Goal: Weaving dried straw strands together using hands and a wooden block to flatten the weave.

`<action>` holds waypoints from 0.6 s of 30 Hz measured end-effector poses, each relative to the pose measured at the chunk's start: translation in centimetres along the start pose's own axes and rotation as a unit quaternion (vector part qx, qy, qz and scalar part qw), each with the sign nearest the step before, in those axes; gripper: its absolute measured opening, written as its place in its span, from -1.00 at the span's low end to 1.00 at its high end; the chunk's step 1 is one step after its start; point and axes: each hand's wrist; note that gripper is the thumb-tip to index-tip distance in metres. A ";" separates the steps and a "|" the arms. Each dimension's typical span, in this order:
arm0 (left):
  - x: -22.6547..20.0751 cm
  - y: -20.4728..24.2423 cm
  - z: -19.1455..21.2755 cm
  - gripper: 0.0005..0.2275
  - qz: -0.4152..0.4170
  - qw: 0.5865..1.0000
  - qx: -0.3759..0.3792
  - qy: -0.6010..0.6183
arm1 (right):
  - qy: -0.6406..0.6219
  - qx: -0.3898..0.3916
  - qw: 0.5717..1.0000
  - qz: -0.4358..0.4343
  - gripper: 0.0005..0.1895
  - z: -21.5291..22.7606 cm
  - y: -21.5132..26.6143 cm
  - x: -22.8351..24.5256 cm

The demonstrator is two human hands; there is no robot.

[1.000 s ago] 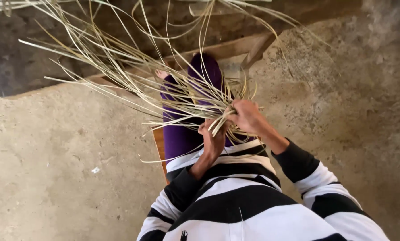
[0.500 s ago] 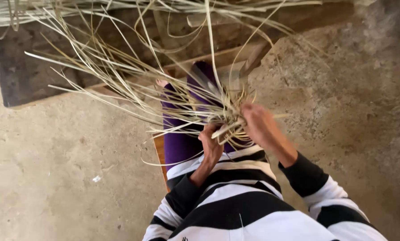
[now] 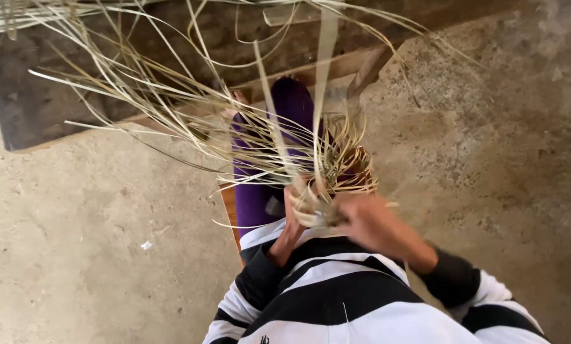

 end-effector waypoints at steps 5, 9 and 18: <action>0.9 0.0 0.8 -0.74 0.067 0.997 -0.027 -0.035 | 0.003 -0.025 0.991 0.131 -0.80 -5.7 2.3 -0.9; 1.0 -0.1 0.8 -0.80 0.065 0.994 -0.022 -0.080 | 0.013 -0.040 0.984 0.173 -0.66 -7.0 2.7 -2.2; 1.6 0.4 0.1 -0.83 0.041 0.995 -0.036 -0.083 | 0.016 -0.156 0.982 0.102 -0.66 -6.9 2.5 -2.8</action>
Point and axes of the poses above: each hand's wrist, its own y-axis away from the middle knuckle, its own z-axis out of the back of the hand, x = y × z, and after that the axes turned 7 degrees about -x, right-handed
